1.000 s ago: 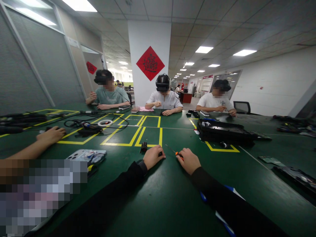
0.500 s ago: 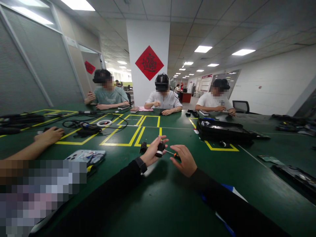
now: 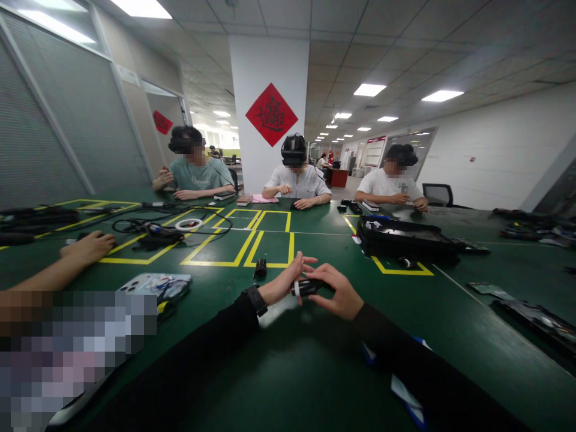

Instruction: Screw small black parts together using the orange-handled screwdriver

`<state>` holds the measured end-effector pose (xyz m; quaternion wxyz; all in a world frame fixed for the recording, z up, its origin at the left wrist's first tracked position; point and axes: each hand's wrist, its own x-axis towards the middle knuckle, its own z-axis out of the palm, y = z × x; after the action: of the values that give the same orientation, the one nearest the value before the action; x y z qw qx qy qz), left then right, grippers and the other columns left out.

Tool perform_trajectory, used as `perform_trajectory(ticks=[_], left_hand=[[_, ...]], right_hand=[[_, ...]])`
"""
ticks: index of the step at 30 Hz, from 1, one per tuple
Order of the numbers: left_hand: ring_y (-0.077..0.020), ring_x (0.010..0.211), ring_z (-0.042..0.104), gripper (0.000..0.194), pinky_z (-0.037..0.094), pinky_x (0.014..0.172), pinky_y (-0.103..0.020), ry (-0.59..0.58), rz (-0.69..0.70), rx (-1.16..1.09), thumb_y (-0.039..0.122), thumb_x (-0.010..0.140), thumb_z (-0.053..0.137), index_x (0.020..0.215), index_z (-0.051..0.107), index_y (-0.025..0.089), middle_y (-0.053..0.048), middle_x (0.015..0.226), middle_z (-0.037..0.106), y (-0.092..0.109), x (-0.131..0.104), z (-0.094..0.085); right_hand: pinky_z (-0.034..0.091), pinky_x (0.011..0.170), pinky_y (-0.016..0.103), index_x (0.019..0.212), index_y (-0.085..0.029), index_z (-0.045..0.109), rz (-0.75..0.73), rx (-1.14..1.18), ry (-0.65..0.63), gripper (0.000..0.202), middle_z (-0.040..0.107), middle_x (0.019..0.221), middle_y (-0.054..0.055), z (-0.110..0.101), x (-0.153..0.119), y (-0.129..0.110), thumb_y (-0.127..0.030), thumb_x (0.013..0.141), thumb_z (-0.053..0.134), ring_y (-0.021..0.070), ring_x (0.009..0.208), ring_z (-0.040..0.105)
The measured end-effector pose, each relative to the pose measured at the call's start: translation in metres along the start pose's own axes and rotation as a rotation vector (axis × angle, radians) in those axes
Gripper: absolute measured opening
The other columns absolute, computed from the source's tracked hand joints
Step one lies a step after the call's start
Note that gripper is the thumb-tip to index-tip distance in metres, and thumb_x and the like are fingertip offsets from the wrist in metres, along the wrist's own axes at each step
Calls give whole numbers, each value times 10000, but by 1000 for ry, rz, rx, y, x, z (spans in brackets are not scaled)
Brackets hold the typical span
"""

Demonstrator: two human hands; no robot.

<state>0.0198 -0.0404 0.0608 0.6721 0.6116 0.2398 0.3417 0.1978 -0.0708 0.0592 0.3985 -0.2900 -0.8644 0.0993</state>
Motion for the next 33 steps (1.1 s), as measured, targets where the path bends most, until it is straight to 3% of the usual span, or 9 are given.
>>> perform_trajectory(ticks=[4,8,11,13,17,22,25,30,33], left_hand=[[-172,871,531,407,444,626,-245,205,211,197,489,797,377,1012,512,171,-84,1042,512,-3,8,-21],[-158,813,500,266,411,752,-289,486,285,566,375,731,523,892,554,165,-42,877,527,-26,6,-38],[-172,826,482,310,397,792,-317,413,278,814,363,661,600,905,560,174,-41,905,499,-44,0,-38],[-195,874,473,382,384,818,-329,407,284,919,378,618,640,931,560,174,-54,932,485,-52,-3,-37],[-217,889,473,400,373,816,-331,449,303,1012,406,608,651,925,581,172,-72,911,500,-58,-6,-39],[-201,797,489,253,375,732,-300,389,290,1000,389,648,626,802,642,188,-60,795,548,-57,-6,-47],[-194,768,494,200,370,708,-290,406,298,964,361,646,633,757,659,196,-55,755,565,-56,-5,-48],[-164,671,485,170,359,631,-266,434,264,906,349,631,639,672,657,185,-37,680,560,-59,-2,-50],[-146,630,472,172,349,594,-253,432,227,943,341,647,624,672,645,173,-28,652,549,-61,2,-53]], right_hand=[[449,765,310,1146,-191,507,287,-131,280,443,511,1041,88,-56,-12,56,-254,710,550,186,935,514],[455,731,333,984,-129,619,645,-430,505,421,553,968,123,-120,-82,139,-291,595,615,221,861,544],[457,656,359,868,-128,659,908,-542,527,388,616,803,116,-156,-144,180,-334,539,646,240,737,571],[449,612,373,855,-129,661,995,-601,613,392,628,772,126,-173,-175,194,-351,532,650,251,684,577],[426,616,416,805,-138,668,1036,-680,604,377,625,753,143,-196,-204,209,-334,483,679,299,704,580],[408,677,449,836,-194,640,1007,-610,585,387,612,833,121,-211,-212,222,-325,474,673,318,791,576],[412,707,423,932,-207,592,1018,-498,559,505,605,914,134,-214,-211,223,-314,450,704,313,849,570],[402,725,415,1045,-151,514,1024,-524,589,602,580,956,164,-209,-199,201,-361,508,685,306,885,548],[378,786,393,1115,-107,462,809,-756,804,549,526,1028,198,-199,-175,175,-392,659,576,280,968,490]])
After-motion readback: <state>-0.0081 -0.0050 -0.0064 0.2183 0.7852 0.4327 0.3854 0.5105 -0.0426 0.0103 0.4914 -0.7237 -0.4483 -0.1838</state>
